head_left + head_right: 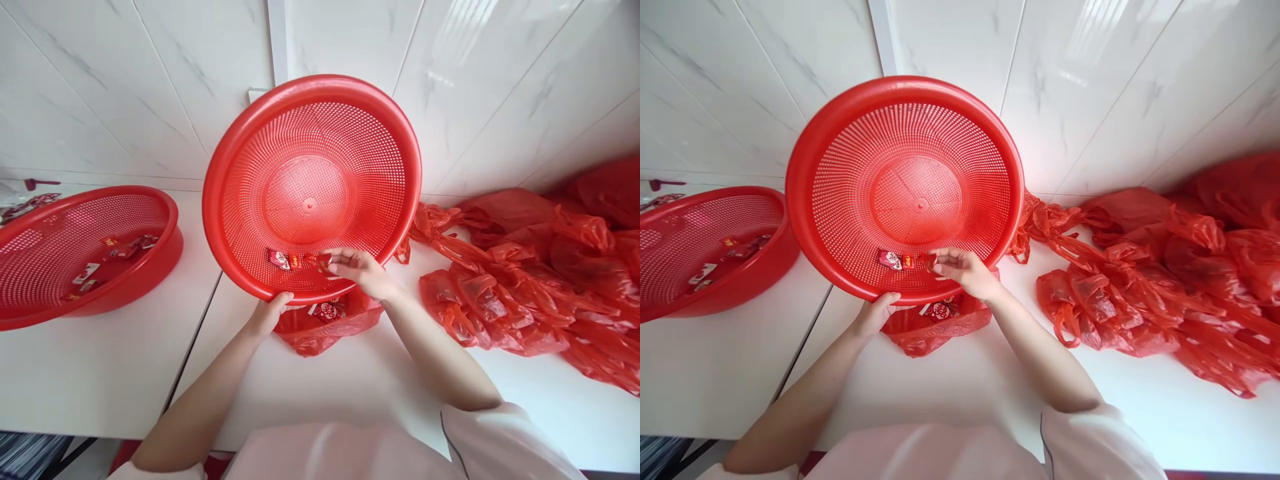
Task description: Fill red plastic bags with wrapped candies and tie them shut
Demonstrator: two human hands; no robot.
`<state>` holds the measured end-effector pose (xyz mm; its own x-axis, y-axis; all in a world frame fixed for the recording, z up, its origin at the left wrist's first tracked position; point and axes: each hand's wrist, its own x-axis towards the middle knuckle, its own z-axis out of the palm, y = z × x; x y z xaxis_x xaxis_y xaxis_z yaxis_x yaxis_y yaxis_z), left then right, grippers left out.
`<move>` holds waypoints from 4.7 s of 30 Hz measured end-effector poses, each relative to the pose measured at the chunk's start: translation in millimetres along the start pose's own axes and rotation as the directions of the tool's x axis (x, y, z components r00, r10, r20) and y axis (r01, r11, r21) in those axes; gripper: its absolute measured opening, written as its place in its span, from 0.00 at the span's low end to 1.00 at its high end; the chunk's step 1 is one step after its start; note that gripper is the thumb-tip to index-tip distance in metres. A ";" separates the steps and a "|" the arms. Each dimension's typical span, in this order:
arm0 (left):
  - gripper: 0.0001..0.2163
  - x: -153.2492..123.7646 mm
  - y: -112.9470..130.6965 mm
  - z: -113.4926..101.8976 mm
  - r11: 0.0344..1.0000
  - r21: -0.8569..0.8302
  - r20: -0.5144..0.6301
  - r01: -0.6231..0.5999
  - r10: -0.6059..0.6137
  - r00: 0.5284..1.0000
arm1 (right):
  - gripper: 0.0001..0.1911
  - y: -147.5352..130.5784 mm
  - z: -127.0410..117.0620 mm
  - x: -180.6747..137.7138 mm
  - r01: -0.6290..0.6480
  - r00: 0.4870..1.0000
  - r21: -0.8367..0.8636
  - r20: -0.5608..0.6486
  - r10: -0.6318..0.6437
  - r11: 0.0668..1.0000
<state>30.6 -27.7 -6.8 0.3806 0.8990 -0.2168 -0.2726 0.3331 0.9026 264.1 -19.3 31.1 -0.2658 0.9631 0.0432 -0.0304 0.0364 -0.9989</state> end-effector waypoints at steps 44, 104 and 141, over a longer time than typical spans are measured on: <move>0.20 -9.5 1.0 6.6 0.982 0.186 -0.004 0.037 -0.037 0.999 | 0.17 7.9 4.7 -0.5 0.015 1.000 -0.346 -0.005 -0.018 0.938; 0.17 3.7 18.8 -7.4 0.997 -0.031 -0.065 -0.077 0.075 0.995 | 0.23 -14.4 -25.5 -6.4 -0.055 0.992 -0.165 -0.119 0.035 0.985; 0.13 8.5 6.6 -8.2 0.992 -0.127 -0.010 0.001 -0.002 1.000 | 0.13 -16.8 11.7 -10.3 0.146 0.981 -0.229 0.161 -0.111 0.962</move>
<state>24.8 -15.5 -5.7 0.3722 0.9011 -0.2222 -0.3820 0.3669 0.8482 256.0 -33.0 47.6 -0.4129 0.8973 0.1560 0.1525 0.2370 -0.9595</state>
